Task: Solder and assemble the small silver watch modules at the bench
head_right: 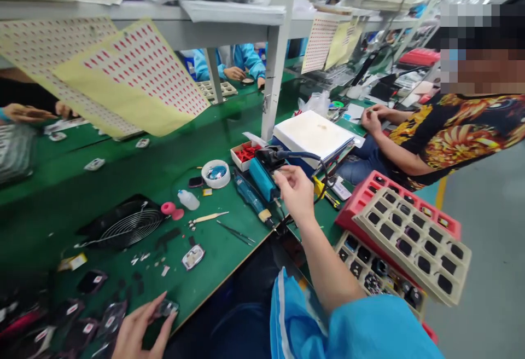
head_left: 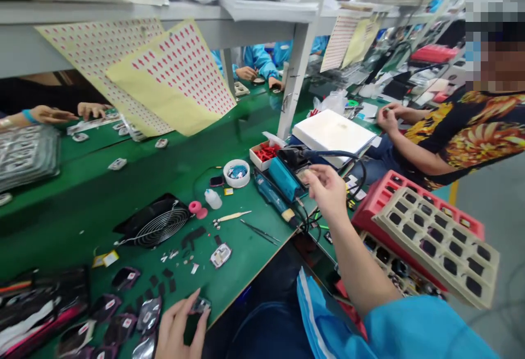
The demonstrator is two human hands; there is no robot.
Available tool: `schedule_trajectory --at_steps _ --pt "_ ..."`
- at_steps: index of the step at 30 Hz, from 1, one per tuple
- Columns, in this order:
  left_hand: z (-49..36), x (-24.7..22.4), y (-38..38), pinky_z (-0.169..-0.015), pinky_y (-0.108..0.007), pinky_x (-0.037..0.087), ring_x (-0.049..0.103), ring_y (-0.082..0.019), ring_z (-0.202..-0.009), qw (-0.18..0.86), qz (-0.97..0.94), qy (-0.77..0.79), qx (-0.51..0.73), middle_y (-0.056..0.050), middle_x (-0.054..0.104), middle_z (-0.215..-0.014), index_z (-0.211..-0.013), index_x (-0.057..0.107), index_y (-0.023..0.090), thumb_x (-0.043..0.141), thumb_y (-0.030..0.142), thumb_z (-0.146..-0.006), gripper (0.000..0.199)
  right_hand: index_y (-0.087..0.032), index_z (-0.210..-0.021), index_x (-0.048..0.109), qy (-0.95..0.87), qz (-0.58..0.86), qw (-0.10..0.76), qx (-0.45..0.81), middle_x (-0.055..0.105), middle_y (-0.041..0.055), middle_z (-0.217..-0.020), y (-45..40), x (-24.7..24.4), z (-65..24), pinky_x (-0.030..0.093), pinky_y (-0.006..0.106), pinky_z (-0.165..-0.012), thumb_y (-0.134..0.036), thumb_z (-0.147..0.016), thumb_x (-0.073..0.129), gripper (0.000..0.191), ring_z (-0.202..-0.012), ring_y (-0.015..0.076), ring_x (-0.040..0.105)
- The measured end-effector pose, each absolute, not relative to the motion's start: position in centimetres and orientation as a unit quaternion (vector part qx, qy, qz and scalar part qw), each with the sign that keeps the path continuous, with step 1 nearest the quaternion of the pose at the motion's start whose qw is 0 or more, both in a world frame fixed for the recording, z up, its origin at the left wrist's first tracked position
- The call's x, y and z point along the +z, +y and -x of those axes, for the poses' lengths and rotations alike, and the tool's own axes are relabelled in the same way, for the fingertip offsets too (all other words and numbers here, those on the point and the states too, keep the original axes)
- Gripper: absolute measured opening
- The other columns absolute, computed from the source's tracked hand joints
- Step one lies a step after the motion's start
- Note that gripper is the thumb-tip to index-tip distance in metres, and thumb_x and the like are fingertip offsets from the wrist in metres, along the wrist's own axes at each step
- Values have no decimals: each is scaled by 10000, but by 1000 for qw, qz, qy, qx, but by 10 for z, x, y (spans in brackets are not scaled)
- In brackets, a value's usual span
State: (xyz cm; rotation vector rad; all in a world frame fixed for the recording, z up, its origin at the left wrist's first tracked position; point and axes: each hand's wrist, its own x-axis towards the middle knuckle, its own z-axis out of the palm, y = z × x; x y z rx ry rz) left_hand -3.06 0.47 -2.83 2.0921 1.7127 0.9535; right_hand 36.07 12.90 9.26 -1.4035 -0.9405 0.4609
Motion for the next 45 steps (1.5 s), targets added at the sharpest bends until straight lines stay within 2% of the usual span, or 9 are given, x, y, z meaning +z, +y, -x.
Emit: schedule_trajectory --at_steps 4,10,14,16,20,25,30,37,45 --pt "19 -4 3 -823 -380 608 695 -234 -879 177 -677 629 337 -71 657 -1011 -1146 739 254 606 567 -950 393 -189 -769 685 -546 580 524 301 656 -6 -616 86 64 -296 417 236 -484 -380 -905 681 234 -497 108 533" --pt "6 27 8 -708 -303 607 665 -156 -725 273 -621 636 368 -39 649 -943 -1063 753 221 718 506 -894 333 -182 -763 719 -648 461 407 450 698 32 -678 33 29 -208 469 252 -590 -376 -992 596 324 -614 140 623" --pt "-5 57 -3 -659 -222 572 658 -137 -819 283 -609 612 417 -42 629 -1026 -1139 719 245 765 294 -888 260 -175 -813 730 -583 413 393 580 674 13 -677 23 40 -190 458 228 -554 -470 -963 647 342 -583 118 579" --pt "-11 70 -9 -602 -198 547 647 -135 -820 276 -615 596 438 -39 611 -1014 -1129 712 251 768 250 -886 249 -167 -826 726 -515 382 383 665 644 -11 -634 24 50 -189 452 211 -520 -514 -923 691 362 -541 102 555" --pt "-14 85 -15 -652 -217 581 652 -146 -853 289 -621 555 471 -33 612 -1019 -1162 704 285 796 219 -866 317 -161 -775 688 -408 324 374 767 637 -27 -594 26 66 -190 449 191 -467 -548 -868 748 402 -466 77 538" --pt "-6 87 -19 -657 -254 615 693 -172 -786 364 -551 571 488 -34 681 -927 -1301 659 300 781 444 -884 458 -157 -753 671 -371 313 353 800 669 -13 -595 28 73 -191 446 179 -436 -535 -840 783 403 -431 71 556" --pt "-2 88 -19 -555 -184 569 648 -116 -604 403 -517 586 476 -2 701 -786 -1054 763 265 785 371 -884 201 -152 -744 674 -375 299 358 801 667 -13 -589 29 75 -193 437 166 -431 -494 -850 784 375 -424 64 568" --pt "-10 91 -16 -535 -175 583 657 -109 -569 430 -484 582 492 -5 714 -772 -995 766 256 800 405 -868 199 -154 -732 669 -364 302 361 804 672 -14 -591 29 75 -196 447 167 -430 -473 -845 791 359 -425 66 577" --pt "-12 89 -18 -551 -162 594 682 -107 -559 451 -467 556 519 -21 734 -791 -1004 762 196 820 320 -851 205 -140 -722 668 -346 304 363 810 676 -8 -582 26 73 -196 475 162 -424 -466 -802 835 375 -423 67 585"
